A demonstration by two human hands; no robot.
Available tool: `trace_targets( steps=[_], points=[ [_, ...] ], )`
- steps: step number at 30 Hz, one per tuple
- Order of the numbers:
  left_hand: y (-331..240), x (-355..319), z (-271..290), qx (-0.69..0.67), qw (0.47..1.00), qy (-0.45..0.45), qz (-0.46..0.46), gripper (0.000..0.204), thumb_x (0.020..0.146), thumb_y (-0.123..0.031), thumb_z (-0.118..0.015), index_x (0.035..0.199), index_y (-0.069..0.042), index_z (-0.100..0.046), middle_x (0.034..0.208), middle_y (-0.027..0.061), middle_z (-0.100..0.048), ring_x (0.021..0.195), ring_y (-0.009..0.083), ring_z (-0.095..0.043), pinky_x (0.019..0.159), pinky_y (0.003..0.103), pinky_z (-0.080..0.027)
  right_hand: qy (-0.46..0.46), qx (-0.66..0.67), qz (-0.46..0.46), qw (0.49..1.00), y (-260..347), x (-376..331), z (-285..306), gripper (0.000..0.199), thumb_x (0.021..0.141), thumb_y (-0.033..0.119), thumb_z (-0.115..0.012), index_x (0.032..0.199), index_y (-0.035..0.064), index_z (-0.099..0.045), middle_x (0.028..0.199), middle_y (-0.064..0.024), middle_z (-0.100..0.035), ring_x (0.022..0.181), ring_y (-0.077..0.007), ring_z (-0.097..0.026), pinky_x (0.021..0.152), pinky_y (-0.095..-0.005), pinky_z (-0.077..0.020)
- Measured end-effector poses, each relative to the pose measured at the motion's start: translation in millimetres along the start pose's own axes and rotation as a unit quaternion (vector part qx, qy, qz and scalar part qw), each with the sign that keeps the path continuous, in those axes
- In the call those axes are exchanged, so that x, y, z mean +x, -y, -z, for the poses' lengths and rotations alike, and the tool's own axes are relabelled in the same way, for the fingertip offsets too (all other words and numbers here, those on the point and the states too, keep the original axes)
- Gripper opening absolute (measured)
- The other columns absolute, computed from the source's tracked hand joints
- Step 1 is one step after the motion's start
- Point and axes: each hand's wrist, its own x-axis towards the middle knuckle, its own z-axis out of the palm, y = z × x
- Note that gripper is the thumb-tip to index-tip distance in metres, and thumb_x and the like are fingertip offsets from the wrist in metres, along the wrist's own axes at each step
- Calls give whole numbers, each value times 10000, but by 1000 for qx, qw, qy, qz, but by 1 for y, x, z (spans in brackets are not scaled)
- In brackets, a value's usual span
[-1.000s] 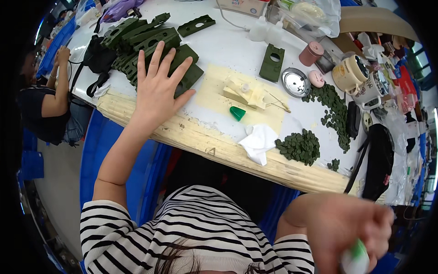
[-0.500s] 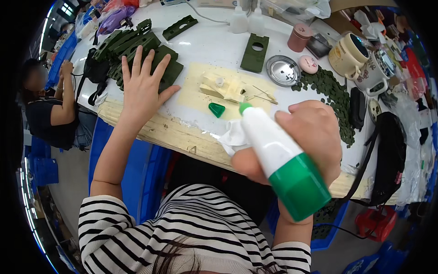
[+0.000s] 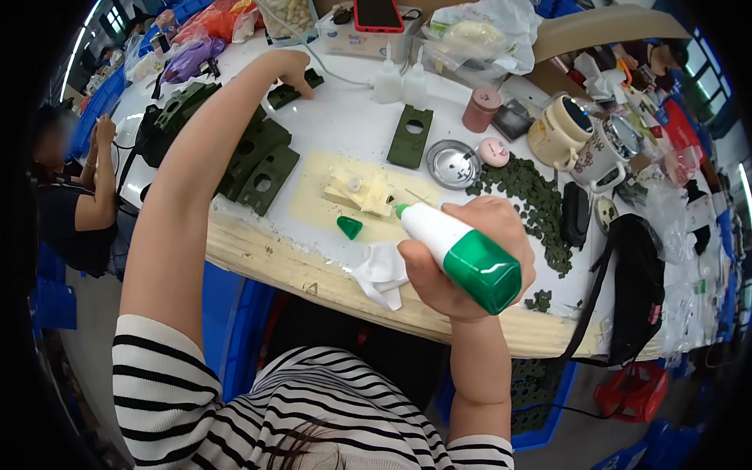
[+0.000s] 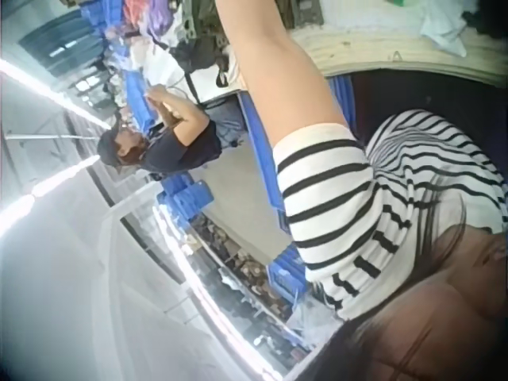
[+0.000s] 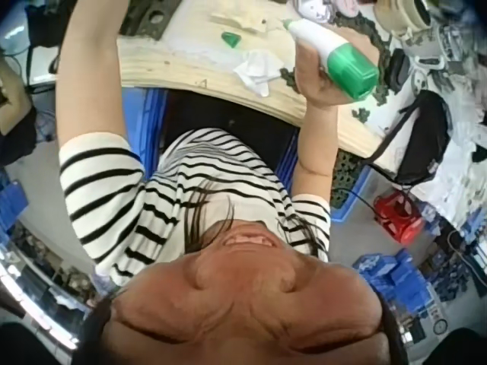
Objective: Assembling plastic toy tank parts by applying glue and sorting them into bins.
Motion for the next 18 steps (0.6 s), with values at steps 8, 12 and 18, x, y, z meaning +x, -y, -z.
trace_targets(
  steps=[8, 12, 18],
  points=[
    [22, -15, -6, -77, 988, -107, -76, 617, 630, -248, -803, 1149, -17, -564, 1064, 152, -627, 949, 289, -613, 791, 392, -504, -3, 3, -29, 1000, 2, -6, -3, 402, 764, 329, -781, 884, -16, -614, 776, -99, -628, 596, -216, -582, 556, -320, -477],
    [28, -113, -13, -157, 875, -417, -187, 559, 650, -118, -769, 1127, -41, -487, 1078, 141, -593, 933, 291, -588, 790, 400, -482, 7, -1, -49, 999, 0, -9, 5, 344, 784, 236, -752, 944, -28, -601, 879, -122, -615, 718, -217, -588, 648, -340, -470],
    [-1, -215, -41, -605, 612, -402, -313, 520, 840, 3, -641, 1208, -104, -290, 1296, 144, -459, 968, 212, -614, 729, 298, -583, -10, 53, -217, 975, 10, 4, 0, 257, 898, 229, -630, 1001, 7, -554, 848, -64, -583, 668, -131, -565, 551, -225, -456]
  ],
)
